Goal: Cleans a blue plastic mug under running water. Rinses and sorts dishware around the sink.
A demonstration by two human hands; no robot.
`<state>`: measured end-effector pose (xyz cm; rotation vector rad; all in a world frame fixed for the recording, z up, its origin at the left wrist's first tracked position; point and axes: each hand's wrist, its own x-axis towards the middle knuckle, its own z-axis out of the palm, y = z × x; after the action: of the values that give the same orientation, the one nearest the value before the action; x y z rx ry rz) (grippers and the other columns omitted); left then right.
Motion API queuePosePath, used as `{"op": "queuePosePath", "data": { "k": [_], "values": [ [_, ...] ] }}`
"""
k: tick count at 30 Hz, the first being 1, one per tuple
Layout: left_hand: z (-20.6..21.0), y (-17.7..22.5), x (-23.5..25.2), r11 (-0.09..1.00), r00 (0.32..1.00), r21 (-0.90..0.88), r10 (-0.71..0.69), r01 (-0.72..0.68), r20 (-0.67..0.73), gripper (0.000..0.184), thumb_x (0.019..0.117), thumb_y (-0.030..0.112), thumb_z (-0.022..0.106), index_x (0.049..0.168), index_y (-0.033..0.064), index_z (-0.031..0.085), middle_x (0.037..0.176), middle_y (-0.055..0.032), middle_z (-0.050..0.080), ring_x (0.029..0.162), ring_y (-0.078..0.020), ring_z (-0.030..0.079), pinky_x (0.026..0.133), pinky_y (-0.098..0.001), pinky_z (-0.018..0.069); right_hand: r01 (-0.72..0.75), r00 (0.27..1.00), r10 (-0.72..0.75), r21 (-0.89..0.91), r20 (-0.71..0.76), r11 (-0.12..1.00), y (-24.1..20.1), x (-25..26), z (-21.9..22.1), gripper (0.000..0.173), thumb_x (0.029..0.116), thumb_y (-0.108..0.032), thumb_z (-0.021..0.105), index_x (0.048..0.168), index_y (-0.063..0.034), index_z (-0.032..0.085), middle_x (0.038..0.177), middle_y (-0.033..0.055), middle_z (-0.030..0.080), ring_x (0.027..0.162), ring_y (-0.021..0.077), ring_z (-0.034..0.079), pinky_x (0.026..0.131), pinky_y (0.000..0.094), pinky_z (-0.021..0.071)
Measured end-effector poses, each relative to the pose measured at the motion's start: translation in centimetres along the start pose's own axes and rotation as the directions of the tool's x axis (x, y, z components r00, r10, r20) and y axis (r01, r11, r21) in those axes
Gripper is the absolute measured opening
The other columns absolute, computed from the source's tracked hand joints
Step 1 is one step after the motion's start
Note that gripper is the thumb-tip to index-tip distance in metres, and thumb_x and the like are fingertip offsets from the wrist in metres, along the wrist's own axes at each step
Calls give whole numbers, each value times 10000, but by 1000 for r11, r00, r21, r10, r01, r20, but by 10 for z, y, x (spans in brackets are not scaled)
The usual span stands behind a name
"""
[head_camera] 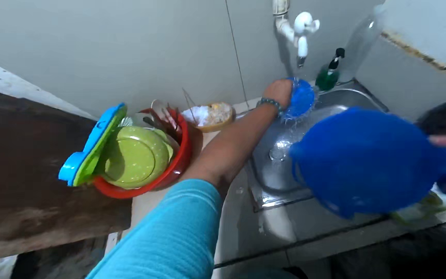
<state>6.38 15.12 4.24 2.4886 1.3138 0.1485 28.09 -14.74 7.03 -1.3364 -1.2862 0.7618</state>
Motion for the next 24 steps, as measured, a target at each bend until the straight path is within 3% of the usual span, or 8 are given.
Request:
{"op": "queuePosePath", "data": {
  "k": [2,5,10,13,16,19,21,24],
  "values": [
    [-7,-6,4,999,999,39,10,-11,31,318,1015,163,603,1283,-5,640,1304,-225,641,1243,-389,609,1038,-594,483,-14,1000,12,92,26,996,27,-22,42,356,922,-635,616,1020,-306,707,957,-180,701,821,-30,661,688,167,568],
    [-14,-11,7,982,989,152,91,-108,117,303,1003,168,630,1262,12,660,1273,-199,662,1223,-369,622,1022,-581,492,18,977,-95,370,190,929,66,-45,120,291,964,-543,612,1068,-327,777,1015,-152,736,945,-12,677,801,188,576],
    [-12,-16,5,987,989,133,76,-93,125,326,993,162,646,1288,23,653,1280,-186,666,1226,-358,626,1041,-568,491,-104,875,-228,626,427,773,62,-71,245,350,1044,-386,531,1138,-111,726,1106,-29,731,1043,35,661,940,262,550],
    [-3,-18,6,992,989,89,77,-89,125,318,1000,155,638,1289,24,658,1278,-199,662,1215,-366,629,1033,-579,495,-155,799,-269,616,538,772,51,-81,291,317,1027,-199,536,1182,35,685,1084,81,703,1001,73,647,923,269,534],
    [11,-15,8,994,994,56,86,-90,62,293,1000,142,630,1261,13,664,1289,-222,641,1200,-395,628,1003,-605,506,-223,753,-235,575,614,787,37,-79,313,286,1007,-82,547,1217,69,670,1121,134,701,1006,93,657,934,267,536],
    [18,-4,9,992,993,53,113,-114,28,304,1010,131,607,1289,23,663,1323,-214,635,1243,-383,610,1041,-578,491,-243,729,-125,424,674,873,17,-72,311,285,984,-62,556,1177,130,642,1090,196,700,1010,150,656,943,309,514],
    [18,4,13,999,999,-16,42,-42,-15,340,1030,158,584,1341,30,634,1358,-221,611,1278,-377,587,1071,-562,473,-211,714,-64,302,697,930,12,-65,307,335,981,-92,588,1212,144,639,1188,251,690,1131,242,652,1027,359,482],
    [16,8,20,980,998,-187,-68,66,-8,378,1043,205,578,1376,28,604,1351,-245,598,1253,-398,594,1061,-575,473,-229,884,116,205,453,952,33,-45,298,410,1001,-63,568,1330,180,550,1372,316,588,1321,338,565,1149,404,409]
  ]
}}
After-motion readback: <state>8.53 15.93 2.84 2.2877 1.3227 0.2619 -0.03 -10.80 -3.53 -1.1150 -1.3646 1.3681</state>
